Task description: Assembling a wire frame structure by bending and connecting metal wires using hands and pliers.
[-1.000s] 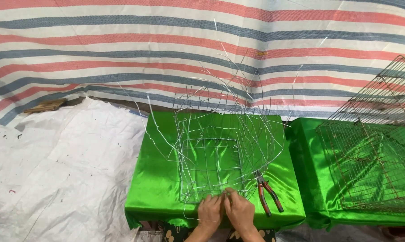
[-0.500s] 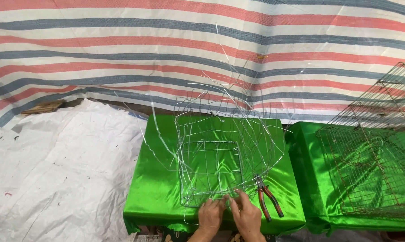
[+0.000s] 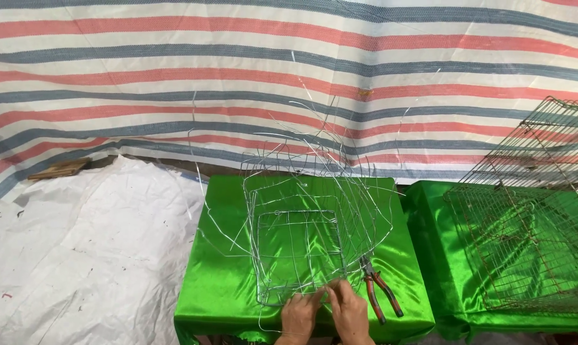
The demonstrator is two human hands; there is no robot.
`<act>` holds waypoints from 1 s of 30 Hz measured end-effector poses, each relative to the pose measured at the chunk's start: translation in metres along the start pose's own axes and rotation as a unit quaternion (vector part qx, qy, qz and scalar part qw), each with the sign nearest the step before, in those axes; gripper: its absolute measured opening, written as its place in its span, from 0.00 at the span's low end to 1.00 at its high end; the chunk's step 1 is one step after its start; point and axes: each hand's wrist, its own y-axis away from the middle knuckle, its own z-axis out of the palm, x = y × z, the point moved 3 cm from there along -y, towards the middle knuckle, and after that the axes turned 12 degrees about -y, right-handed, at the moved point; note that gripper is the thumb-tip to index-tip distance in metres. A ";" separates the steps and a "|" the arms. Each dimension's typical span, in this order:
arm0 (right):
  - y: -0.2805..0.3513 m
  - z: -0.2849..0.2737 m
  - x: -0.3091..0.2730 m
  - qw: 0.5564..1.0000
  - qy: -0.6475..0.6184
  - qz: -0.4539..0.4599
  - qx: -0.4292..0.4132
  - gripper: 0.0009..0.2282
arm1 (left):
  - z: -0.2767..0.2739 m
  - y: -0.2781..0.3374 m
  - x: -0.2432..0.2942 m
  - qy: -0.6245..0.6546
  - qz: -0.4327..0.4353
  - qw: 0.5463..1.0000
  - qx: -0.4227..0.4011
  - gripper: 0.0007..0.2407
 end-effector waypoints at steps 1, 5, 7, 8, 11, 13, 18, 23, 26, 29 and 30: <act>0.001 0.001 0.002 1.000 0.000 0.001 0.002 0.03 | 0.002 0.001 0.000 0.001 0.002 1.000 0.000 0.21; 0.001 0.004 0.002 1.000 0.016 -0.022 0.015 0.02 | 0.004 0.001 0.000 -0.014 0.033 0.999 -0.007 0.23; -0.001 0.005 0.001 0.999 0.022 -0.040 0.024 0.03 | 0.002 -0.002 0.000 -0.011 0.035 0.999 -0.017 0.22; -0.002 0.006 0.001 0.997 0.039 -0.059 0.034 0.03 | 0.000 -0.003 0.000 0.002 0.040 0.999 -0.021 0.21; -0.002 0.007 0.000 0.994 0.057 -0.079 0.045 0.04 | -0.001 -0.003 0.000 0.012 0.051 0.998 -0.021 0.20; -0.004 0.006 0.000 0.994 0.059 -0.082 0.048 0.04 | 0.000 -0.004 -0.001 0.009 0.059 0.998 -0.017 0.20; -0.008 -0.003 -0.011 0.978 -0.135 0.153 -0.050 0.16 | 0.007 -0.001 0.000 0.015 0.054 0.998 -0.033 0.23; -0.011 -0.003 -0.008 0.948 -0.196 0.234 -0.088 0.18 | 0.018 0.006 -0.003 0.035 0.058 0.997 -0.036 0.10; -0.010 0.004 0.005 0.958 -0.180 0.213 -0.070 0.12 | 0.027 0.007 -0.005 0.038 0.047 0.998 -0.036 0.10; -0.009 0.009 0.013 0.970 -0.163 0.177 -0.045 0.09 | 0.013 0.005 -0.004 0.050 0.028 0.998 -0.028 0.08; -0.012 0.009 0.015 0.977 -0.149 0.148 -0.030 0.09 | 0.004 0.001 -0.003 0.054 0.022 0.998 -0.020 0.10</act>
